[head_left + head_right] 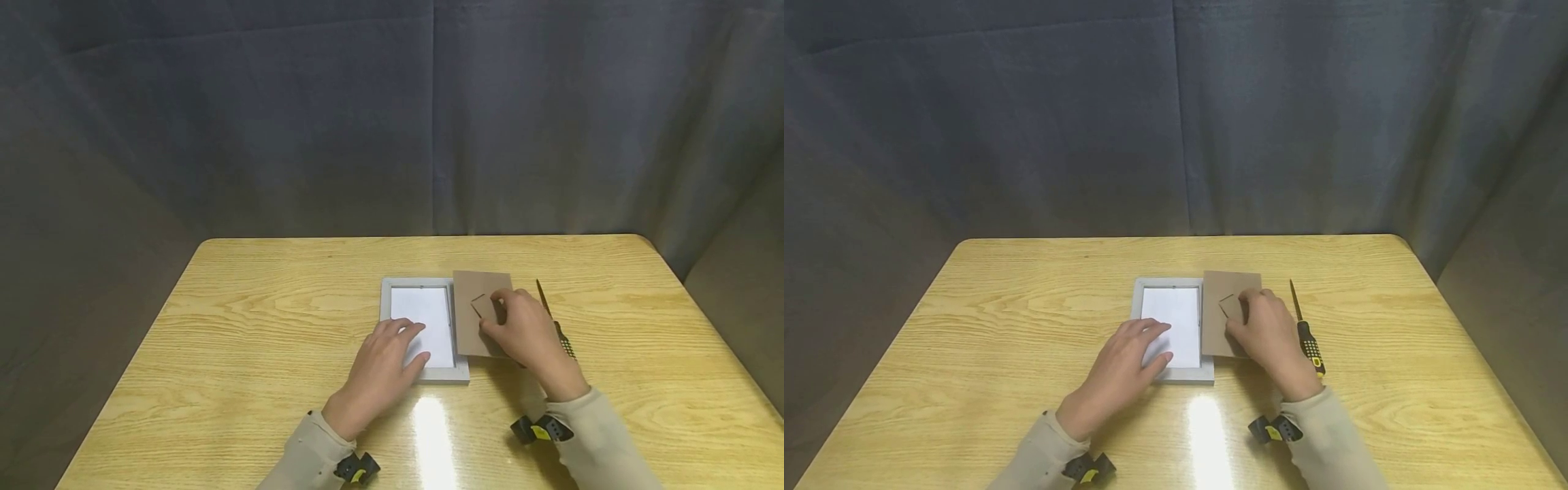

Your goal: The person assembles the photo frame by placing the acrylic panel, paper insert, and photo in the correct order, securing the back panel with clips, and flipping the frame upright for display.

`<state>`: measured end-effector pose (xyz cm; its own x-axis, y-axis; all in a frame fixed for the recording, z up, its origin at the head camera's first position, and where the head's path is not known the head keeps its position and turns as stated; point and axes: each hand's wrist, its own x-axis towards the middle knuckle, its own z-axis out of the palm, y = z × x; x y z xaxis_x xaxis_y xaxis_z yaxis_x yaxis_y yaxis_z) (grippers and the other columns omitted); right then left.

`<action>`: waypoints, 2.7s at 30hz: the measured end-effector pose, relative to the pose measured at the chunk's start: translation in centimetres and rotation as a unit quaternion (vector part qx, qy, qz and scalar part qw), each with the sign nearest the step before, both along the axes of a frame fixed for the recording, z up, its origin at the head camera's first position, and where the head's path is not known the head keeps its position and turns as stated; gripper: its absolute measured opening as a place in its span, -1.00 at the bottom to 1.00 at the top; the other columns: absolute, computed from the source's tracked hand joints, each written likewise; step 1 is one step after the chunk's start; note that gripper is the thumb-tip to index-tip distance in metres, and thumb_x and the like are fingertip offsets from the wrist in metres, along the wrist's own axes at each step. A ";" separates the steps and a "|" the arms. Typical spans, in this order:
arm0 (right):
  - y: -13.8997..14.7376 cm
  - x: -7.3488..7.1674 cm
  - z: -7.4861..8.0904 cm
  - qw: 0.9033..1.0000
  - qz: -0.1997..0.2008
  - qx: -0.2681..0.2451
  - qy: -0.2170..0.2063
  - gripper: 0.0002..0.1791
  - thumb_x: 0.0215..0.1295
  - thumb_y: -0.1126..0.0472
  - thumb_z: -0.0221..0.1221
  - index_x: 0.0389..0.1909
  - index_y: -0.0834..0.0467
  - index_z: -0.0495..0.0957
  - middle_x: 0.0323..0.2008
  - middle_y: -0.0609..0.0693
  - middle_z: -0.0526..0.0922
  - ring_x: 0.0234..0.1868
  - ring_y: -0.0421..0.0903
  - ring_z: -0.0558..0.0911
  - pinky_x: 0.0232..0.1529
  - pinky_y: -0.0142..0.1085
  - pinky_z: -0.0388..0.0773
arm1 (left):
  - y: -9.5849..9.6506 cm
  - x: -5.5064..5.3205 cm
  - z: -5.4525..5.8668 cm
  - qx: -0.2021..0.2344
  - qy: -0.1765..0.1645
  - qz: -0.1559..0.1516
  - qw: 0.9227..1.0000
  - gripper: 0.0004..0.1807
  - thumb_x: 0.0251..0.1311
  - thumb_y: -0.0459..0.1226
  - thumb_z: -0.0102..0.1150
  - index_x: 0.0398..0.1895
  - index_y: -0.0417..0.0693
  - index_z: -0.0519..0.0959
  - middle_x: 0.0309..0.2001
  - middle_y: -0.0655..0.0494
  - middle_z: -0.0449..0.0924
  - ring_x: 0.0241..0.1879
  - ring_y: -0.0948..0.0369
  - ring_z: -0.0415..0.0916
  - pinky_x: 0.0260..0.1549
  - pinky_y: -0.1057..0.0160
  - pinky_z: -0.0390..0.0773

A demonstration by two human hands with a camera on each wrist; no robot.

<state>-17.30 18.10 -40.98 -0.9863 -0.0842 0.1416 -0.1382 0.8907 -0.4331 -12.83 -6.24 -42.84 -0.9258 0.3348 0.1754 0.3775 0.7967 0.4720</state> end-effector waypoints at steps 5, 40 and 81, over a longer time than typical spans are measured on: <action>-0.7 0.3 0.0 1.000 0.003 -0.005 0.009 -0.49 0.11 0.17 0.33 0.07 0.36 0.60 -0.21 0.27 0.65 -0.31 0.07 0.57 -0.33 -0.10 0.50 | -0.2 -0.1 0.0 0.003 0.000 0.002 1.000 -0.52 0.35 -0.06 0.23 0.27 -0.03 0.57 0.27 -0.05 0.57 0.32 -0.03 0.44 0.30 -0.06 0.45; -4.8 0.7 -0.8 0.998 0.034 -0.018 0.055 -0.50 0.10 0.15 0.38 0.05 0.31 0.62 -0.15 0.25 0.67 -0.19 0.14 0.65 -0.17 0.02 0.60 | -2.0 -1.4 0.9 0.024 0.018 0.034 0.999 -0.53 0.33 -0.12 0.28 0.25 -0.08 0.59 0.25 -0.11 0.58 0.31 -0.09 0.46 0.26 -0.11 0.49; -9.1 0.4 -1.1 0.997 0.049 -0.032 0.059 -0.48 0.12 0.12 0.41 0.06 0.32 0.63 -0.08 0.26 0.67 -0.09 0.16 0.67 -0.08 0.00 0.64 | -2.7 -1.6 1.2 0.019 0.006 0.049 0.999 -0.50 0.37 -0.09 0.24 0.29 -0.10 0.56 0.30 -0.11 0.54 0.35 -0.08 0.41 0.30 -0.12 0.45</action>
